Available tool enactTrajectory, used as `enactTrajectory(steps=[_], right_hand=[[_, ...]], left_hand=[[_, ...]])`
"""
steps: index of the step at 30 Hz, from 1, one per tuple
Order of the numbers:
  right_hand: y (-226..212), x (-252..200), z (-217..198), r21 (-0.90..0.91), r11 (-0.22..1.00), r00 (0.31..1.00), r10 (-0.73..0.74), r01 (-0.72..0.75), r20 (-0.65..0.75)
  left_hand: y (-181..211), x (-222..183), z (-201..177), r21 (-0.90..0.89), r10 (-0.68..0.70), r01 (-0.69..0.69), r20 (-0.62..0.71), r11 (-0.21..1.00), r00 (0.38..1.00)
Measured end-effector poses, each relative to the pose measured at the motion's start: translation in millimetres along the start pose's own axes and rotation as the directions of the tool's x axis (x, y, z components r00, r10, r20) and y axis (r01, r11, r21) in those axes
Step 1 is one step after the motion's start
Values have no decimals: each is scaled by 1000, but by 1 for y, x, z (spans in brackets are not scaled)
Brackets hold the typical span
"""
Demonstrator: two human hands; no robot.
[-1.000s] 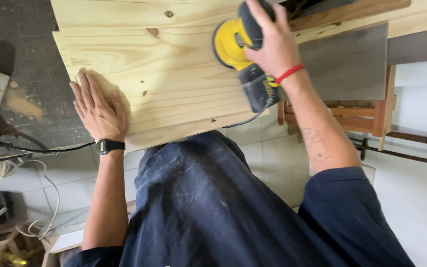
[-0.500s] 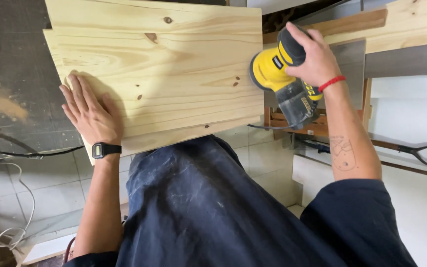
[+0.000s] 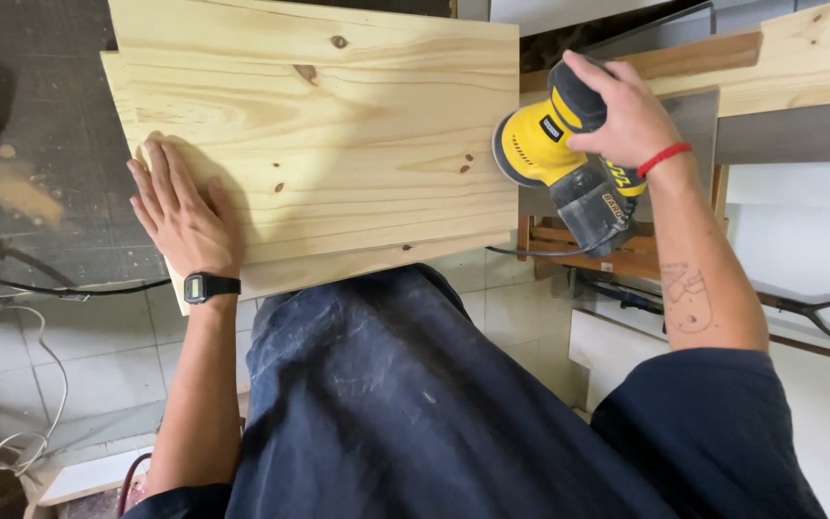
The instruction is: Plugging in an orbital sander and using it to sand the surface and edges of a wooden board on a workbench.
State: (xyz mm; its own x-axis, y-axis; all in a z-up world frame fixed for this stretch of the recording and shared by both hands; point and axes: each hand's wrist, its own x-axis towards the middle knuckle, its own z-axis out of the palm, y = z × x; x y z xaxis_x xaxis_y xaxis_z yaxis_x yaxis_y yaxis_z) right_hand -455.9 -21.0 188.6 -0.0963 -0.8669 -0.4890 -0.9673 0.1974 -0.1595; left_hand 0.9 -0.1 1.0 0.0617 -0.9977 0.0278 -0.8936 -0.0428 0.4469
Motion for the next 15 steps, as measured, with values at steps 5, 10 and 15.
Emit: enactTrajectory(steps=[5, 10, 15], right_hand=[[-7, 2, 6, 1, 1000, 996, -9, 9, -92], [3, 16, 14, 50, 994, 977, -83, 94, -198], [-17, -7, 22, 82, 995, 990, -51, 63, -133]], left_hand=[[-1, -1, 2, -5, 4, -4, -10, 1000, 1000], [-3, -1, 4, 1, 6, -6, -13, 1000, 1000], [-4, -2, 7, 21, -1, 1, -24, 1000, 1000]])
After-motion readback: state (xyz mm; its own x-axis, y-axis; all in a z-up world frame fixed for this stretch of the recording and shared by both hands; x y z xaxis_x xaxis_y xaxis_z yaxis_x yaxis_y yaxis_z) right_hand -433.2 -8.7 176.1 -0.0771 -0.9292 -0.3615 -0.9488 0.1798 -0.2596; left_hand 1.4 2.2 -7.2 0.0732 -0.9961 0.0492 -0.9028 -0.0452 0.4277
